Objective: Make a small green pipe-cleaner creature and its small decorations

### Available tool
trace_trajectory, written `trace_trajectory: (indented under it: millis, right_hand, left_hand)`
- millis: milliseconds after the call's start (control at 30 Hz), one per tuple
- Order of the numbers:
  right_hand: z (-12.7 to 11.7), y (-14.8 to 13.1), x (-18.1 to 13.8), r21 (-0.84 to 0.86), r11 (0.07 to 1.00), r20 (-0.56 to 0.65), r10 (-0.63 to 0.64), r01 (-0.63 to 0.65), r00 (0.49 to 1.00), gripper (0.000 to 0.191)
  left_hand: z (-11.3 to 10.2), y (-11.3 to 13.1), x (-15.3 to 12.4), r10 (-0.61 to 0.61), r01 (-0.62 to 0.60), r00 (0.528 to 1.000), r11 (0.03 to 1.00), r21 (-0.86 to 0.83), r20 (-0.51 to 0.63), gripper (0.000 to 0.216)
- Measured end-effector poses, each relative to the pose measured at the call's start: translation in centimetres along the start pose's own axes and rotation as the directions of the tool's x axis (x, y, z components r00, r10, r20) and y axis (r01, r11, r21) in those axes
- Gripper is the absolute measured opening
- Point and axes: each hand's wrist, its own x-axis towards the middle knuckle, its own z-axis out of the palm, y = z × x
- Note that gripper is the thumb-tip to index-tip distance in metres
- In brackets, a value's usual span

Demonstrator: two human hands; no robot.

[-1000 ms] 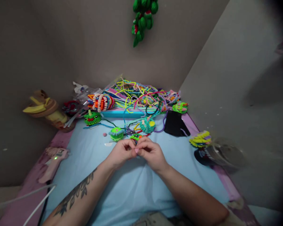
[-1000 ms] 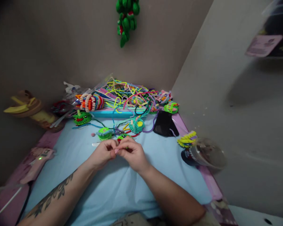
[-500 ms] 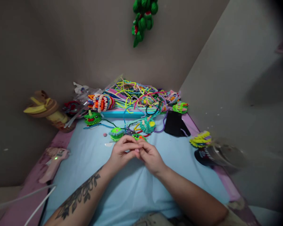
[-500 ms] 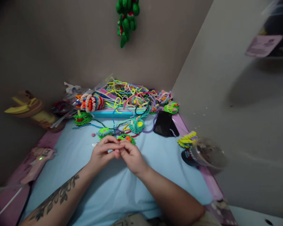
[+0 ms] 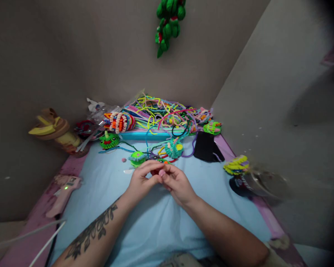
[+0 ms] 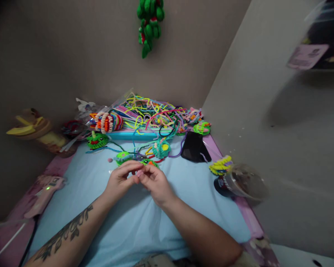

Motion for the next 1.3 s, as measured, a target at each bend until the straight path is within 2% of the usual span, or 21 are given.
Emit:
trace_trajectory:
  millis: [200, 433, 633, 767, 967, 1133, 1300]
  right_hand:
    - [-0.1, -0.2, 0.2, 0.151, 0.986, 0.009, 0.071, -0.072, 0.997, 0.035]
    - [-0.3, -0.1, 0.2, 0.183, 0.975, 0.068, 0.118, -0.129, 0.991, 0.036]
    - [-0.3, -0.1, 0.3, 0.196, 0.970, 0.060, 0.131, -0.141, 0.990, 0.036]
    - [-0.3, -0.1, 0.4, 0.239, 0.959, 0.025, 0.153, -0.155, 0.988, 0.039]
    - [-0.3, 0.0, 0.4, 0.206, 0.967, 0.020, 0.149, -0.150, 0.989, 0.030]
    - [0.0, 0.2, 0.2, 0.174, 0.980, -0.032, 0.108, -0.101, 0.994, 0.027]
    - [-0.2, 0.6, 0.3, 0.137, 0.990, -0.088, 0.041, -0.029, 0.995, 0.024]
  left_hand:
    - [0.0, 0.1, 0.1, 0.011, -0.011, 0.999, 1.000, -0.007, 0.035, 0.015]
    - [0.0, 0.6, 0.4, 0.177, -0.177, 0.982, 0.984, -0.008, 0.065, 0.012]
    - [-0.2, 0.9, 0.4, 0.193, -0.195, 0.977, 0.981, 0.010, 0.087, 0.013]
    - [-0.2, 0.9, 0.4, 0.134, -0.136, 0.989, 0.990, 0.030, 0.060, 0.013]
    - [-0.3, 0.8, 0.2, 0.082, -0.084, 0.996, 0.993, 0.086, 0.017, 0.010]
    - [0.1, 0.9, -0.5, 0.191, -0.160, 0.973, 0.961, 0.224, -0.126, 0.008]
    - [0.7, 0.5, -1.1, 0.314, -0.262, 0.942, 0.909, 0.324, -0.121, 0.022]
